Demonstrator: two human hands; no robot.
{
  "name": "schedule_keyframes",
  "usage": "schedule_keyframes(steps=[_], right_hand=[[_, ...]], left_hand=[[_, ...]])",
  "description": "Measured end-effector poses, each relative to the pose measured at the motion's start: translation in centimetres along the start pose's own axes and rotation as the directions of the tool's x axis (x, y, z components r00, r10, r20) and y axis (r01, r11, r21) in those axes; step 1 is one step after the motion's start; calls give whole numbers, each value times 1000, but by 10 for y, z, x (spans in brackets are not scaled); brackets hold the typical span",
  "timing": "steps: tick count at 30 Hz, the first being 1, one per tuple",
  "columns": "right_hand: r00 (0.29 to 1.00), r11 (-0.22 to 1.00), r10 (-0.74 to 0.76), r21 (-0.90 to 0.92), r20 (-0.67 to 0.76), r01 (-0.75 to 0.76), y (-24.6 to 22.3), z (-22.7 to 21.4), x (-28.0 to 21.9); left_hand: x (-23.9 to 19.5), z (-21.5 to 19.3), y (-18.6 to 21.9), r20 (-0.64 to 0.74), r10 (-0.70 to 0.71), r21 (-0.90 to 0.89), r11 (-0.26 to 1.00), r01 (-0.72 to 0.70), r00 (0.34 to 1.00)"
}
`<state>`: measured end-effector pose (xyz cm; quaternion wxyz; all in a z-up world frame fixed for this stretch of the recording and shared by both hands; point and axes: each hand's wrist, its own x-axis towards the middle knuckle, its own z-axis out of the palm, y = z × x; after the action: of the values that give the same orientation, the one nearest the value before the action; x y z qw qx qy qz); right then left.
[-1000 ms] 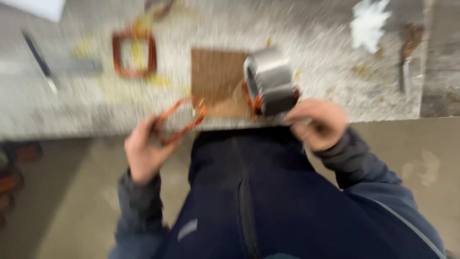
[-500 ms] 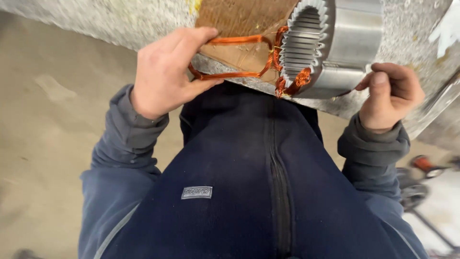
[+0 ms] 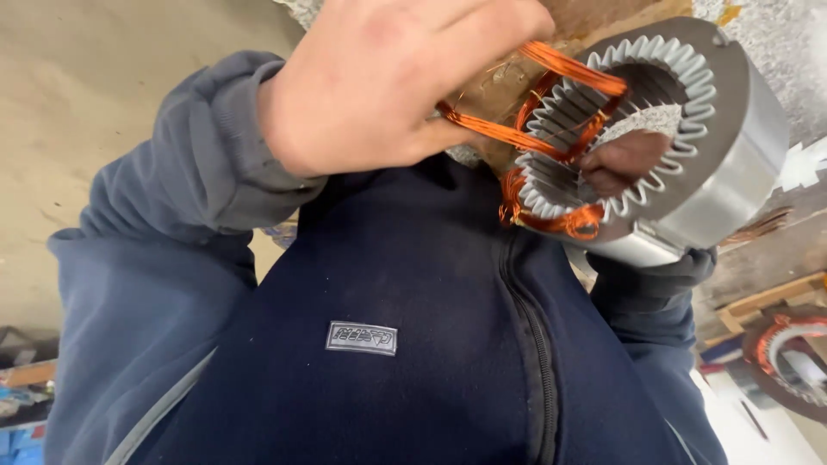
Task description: Winding and inserting copper coils into an electric motor stator.
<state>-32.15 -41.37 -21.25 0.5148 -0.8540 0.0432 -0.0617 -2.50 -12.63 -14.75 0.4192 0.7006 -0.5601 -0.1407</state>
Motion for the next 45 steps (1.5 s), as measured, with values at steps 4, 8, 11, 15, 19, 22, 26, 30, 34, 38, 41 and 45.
schedule_keyframes(steps=[4,8,11,15,19,22,26,30,34,38,41,45], right_hand=[[973,989,-120,-60,197,134,-24,-1,34],[921,969,-205,-66,330,239,-49,-1,67],[894,908,54,-393,446,142,-56,1,73],[931,947,-20,-290,366,135,-56,-5,79],[895,903,-93,-342,437,261,-86,5,112],[889,899,78,-417,451,133,-103,9,121],[882,906,65,-398,467,144,-67,-22,78],[874,912,58,-382,483,151,-32,-47,35],[866,916,55,-371,497,154,-3,-60,-13],[862,923,35,-346,506,166,16,-61,-37],[864,930,15,-325,504,174,21,-58,-42],[869,934,-6,-308,494,181,6,-54,-25]], left_hand=[[-5,14,-14,-33,73,-105,992,-76,997],[3,13,-14,-44,58,-167,984,-65,997],[4,18,-12,10,27,-127,992,-26,1000],[4,25,-9,-22,23,-176,984,-26,1000],[-1,32,-8,-18,27,-156,987,-29,999],[-4,37,-8,-29,63,-123,990,-66,998],[-10,49,-8,-1,94,-34,995,-94,996],[-14,60,-9,-31,199,42,979,-198,979],[-6,56,-6,-60,289,83,955,-284,955],[-12,69,-1,-15,316,112,943,-312,949],[-11,68,4,-30,281,87,957,-278,959],[-2,62,8,2,196,2,981,-196,981]])
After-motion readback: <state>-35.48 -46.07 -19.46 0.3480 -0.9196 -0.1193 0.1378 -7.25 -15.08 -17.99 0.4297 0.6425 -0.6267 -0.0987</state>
